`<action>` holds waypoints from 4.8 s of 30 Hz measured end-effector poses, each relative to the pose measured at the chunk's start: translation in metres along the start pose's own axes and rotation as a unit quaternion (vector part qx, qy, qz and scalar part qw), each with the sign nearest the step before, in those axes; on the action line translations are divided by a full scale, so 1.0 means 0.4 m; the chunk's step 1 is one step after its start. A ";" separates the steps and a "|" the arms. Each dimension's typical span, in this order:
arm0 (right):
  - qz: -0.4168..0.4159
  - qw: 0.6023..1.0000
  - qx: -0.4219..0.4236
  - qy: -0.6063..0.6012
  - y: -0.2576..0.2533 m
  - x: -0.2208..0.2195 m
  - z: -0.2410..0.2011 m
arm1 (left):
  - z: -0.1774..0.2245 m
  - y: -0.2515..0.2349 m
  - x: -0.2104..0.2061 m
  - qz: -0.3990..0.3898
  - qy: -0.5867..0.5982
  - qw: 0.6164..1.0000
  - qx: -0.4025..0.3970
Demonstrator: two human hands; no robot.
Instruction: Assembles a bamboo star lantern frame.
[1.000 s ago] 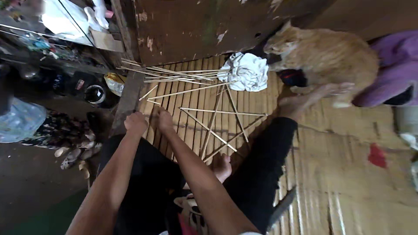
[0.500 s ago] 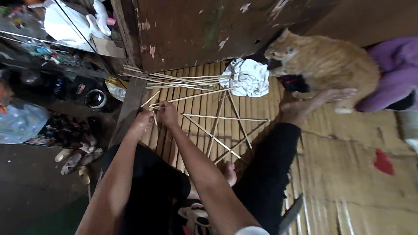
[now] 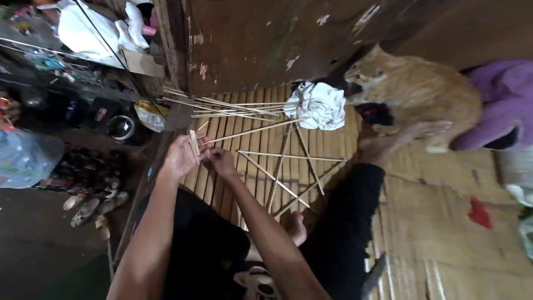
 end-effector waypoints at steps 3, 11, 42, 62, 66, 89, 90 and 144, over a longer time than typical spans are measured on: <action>0.023 0.990 -0.079 -0.116 0.107 0.092 0.088 | 0.003 0.008 -0.005 -0.038 -0.017 0.999 -0.006; 0.076 0.968 -0.101 -0.218 0.275 0.237 0.128 | 0.005 0.022 0.004 0.083 -0.009 0.996 0.009; 0.220 0.902 -0.128 -0.350 0.556 0.573 0.317 | -0.616 0.311 -0.415 0.004 -0.148 0.980 0.134; 0.302 0.755 -0.205 -0.545 0.500 0.525 0.326 | -0.608 0.410 -0.490 -0.219 -0.508 0.797 -0.244; 0.236 0.730 -0.186 -0.614 0.481 0.526 0.345 | -0.549 0.356 -0.543 -0.167 -0.445 0.869 -0.138; 0.013 0.702 -0.005 -0.712 0.556 0.600 0.291 | -0.862 0.166 -0.684 -0.335 -0.710 0.586 -0.200; 0.011 0.699 -0.005 -0.715 0.556 0.600 0.288 | -0.854 0.169 -0.688 -0.331 -0.706 0.599 -0.182; 0.437 0.876 -0.194 0.066 0.571 0.801 0.404 | -0.686 0.300 -0.767 -0.390 -0.574 0.705 -0.149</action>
Point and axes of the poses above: each hand's wrist, its own y-axis away from the middle knuckle, its own x-axis out of the back of the hand, z = x × y, the point moved 3 cm from there along -y, towards the middle knuckle, and after that the axes turned 12 degrees about z, right-handed, at the moved point
